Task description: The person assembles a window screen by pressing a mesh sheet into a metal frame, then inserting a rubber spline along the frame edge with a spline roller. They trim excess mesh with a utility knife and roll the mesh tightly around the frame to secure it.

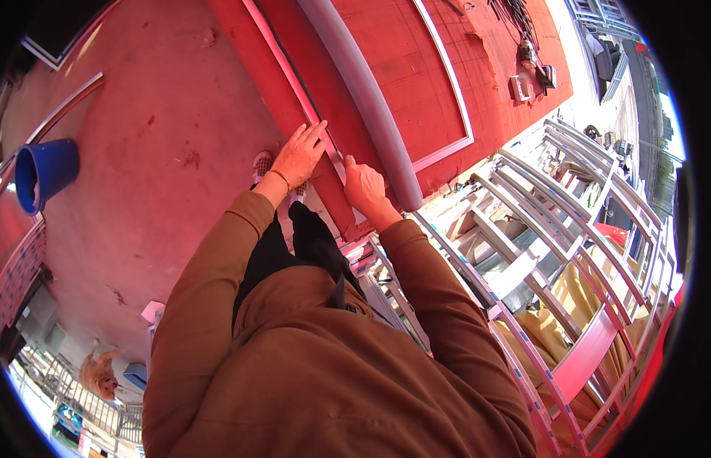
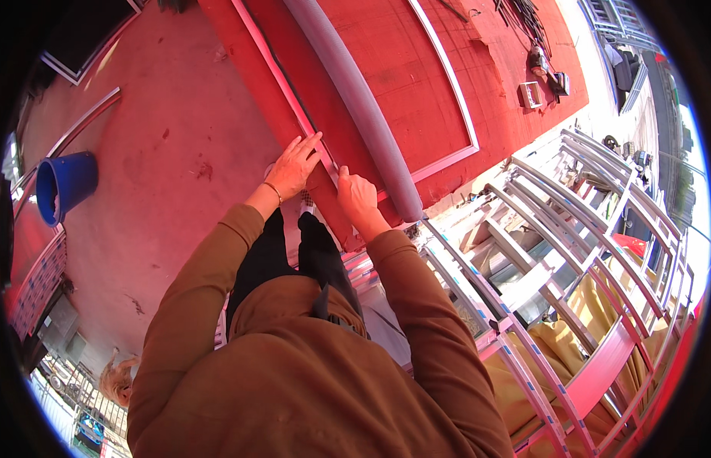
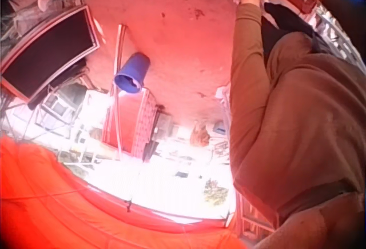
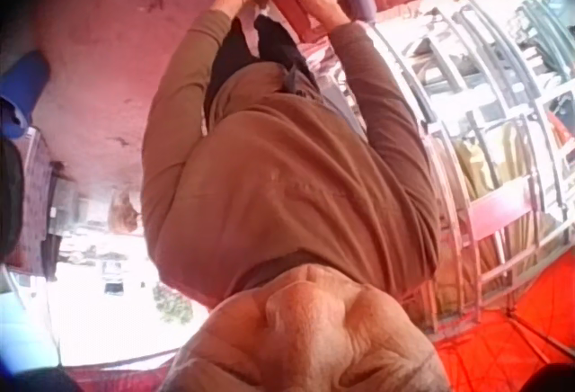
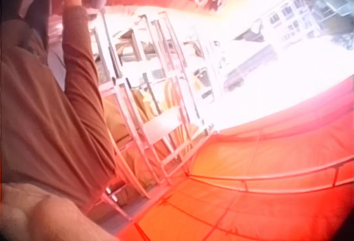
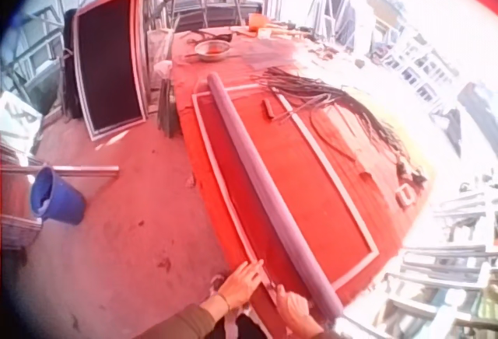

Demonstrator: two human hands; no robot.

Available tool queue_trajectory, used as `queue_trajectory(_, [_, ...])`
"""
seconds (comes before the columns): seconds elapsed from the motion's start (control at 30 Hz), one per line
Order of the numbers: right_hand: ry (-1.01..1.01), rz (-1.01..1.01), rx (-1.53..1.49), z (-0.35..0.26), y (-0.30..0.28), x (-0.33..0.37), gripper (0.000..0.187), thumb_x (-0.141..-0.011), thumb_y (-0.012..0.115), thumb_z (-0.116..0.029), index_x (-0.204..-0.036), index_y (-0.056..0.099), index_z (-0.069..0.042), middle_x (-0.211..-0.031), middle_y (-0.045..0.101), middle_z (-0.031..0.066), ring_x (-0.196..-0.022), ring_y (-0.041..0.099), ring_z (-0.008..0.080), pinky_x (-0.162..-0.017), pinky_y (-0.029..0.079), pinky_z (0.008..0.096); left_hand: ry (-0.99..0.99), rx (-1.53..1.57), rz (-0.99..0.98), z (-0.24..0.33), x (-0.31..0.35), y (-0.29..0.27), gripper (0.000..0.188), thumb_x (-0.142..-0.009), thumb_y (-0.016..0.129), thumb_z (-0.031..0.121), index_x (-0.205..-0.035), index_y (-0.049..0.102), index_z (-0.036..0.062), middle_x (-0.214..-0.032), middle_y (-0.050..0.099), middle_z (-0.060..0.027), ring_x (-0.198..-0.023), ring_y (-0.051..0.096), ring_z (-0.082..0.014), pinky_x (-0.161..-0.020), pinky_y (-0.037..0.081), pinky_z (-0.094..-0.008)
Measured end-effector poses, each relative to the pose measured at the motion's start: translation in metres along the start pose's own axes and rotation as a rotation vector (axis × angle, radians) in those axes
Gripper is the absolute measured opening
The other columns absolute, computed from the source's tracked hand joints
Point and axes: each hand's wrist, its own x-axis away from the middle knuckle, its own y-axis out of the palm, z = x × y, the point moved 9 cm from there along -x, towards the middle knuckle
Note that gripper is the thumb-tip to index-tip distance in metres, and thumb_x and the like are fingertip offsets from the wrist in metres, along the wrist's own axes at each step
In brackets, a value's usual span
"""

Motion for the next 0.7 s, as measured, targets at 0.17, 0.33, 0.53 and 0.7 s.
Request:
queue_trajectory(0.17, [-0.042,0.024,-0.057,0.006,0.002,0.004,0.025,-0.103,0.053,-0.014,-0.120,0.065,0.000,-0.089,0.076,0.0276,-0.084,0.075,0.0499,-0.071,0.058,0.0601,0.060,-0.095,-0.077,0.007,0.000,-0.005,0.039,-0.096,0.059,0.003,-0.134,0.065,0.0025,-0.171,0.043,-0.0199,-0.157,0.045,-0.0323,-0.133,0.032,-0.0507])
queue_trajectory(0.33, [0.108,-0.151,-0.096,0.065,0.011,0.089,0.025,-0.103,0.060,-0.016,-0.125,0.068,-0.007,-0.095,0.076,0.0287,-0.093,0.075,0.0511,-0.079,0.058,0.0610,0.039,-0.267,-0.075,0.025,-0.006,0.004,0.038,-0.100,0.056,0.009,-0.136,0.063,-0.0003,-0.170,0.044,-0.0199,-0.157,0.044,-0.0317,-0.134,0.029,-0.0512])
queue_trajectory(0.53, [0.154,-0.081,-0.151,0.073,-0.001,0.104,0.029,-0.102,0.062,-0.016,-0.129,0.068,-0.007,-0.097,0.076,0.0299,-0.095,0.075,0.0509,-0.081,0.058,0.0611,0.338,-0.102,-0.147,0.105,0.025,0.046,0.043,-0.098,0.059,0.013,-0.139,0.067,0.0021,-0.149,0.061,-0.0126,-0.148,0.052,-0.0272,-0.133,0.030,-0.0495])
queue_trajectory(0.7, [0.110,-0.072,-0.140,0.065,0.004,0.104,0.031,-0.098,0.064,-0.013,-0.128,0.067,-0.006,-0.094,0.077,0.0275,-0.091,0.075,0.0500,-0.080,0.059,0.0599,0.266,-0.098,-0.152,0.102,0.028,0.053,0.042,-0.098,0.059,0.012,-0.138,0.067,0.0041,-0.148,0.062,-0.0104,-0.145,0.054,-0.0253,-0.132,0.031,-0.0493])
